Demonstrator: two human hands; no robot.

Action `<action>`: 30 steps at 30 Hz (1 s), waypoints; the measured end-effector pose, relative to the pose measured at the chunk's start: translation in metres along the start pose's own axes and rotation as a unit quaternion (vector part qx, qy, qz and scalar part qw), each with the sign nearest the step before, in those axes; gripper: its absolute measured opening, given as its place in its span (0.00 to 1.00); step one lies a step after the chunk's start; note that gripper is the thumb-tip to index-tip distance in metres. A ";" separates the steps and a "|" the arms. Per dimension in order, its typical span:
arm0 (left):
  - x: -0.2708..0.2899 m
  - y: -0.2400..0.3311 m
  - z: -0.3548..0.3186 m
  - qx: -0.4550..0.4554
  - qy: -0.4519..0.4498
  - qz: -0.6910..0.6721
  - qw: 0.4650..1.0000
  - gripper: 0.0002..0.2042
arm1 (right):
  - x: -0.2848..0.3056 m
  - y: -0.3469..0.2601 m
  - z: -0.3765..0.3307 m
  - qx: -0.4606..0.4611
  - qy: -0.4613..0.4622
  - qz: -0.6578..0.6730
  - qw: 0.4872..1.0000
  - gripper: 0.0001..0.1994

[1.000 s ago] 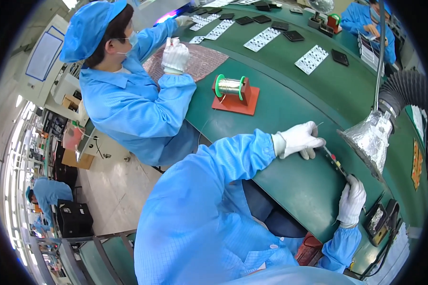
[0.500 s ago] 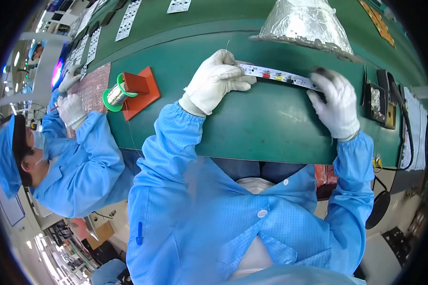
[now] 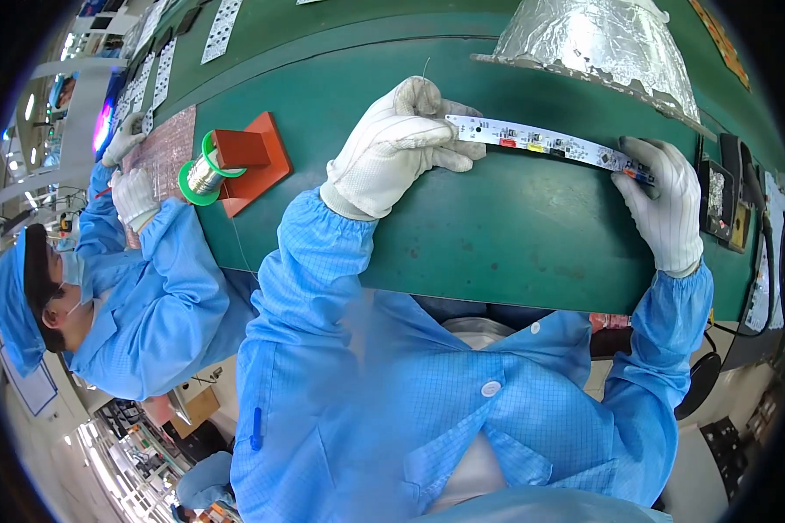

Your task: Soldering components onto printed circuit boards at a factory workbench.

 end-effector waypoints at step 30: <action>0.025 0.009 -0.005 -0.017 0.125 0.006 0.992 0.07 | 0.000 0.007 -0.002 -0.030 0.001 0.028 0.999 0.22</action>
Point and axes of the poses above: each hand's wrist, its own z-axis towards the middle knuckle, its own x-axis out of the back of the hand, y = z × x, the point moved 8 cm from there along z, towards the middle knuckle, and after that the axes turned 12 degrees about z, right-handed, at the moved point
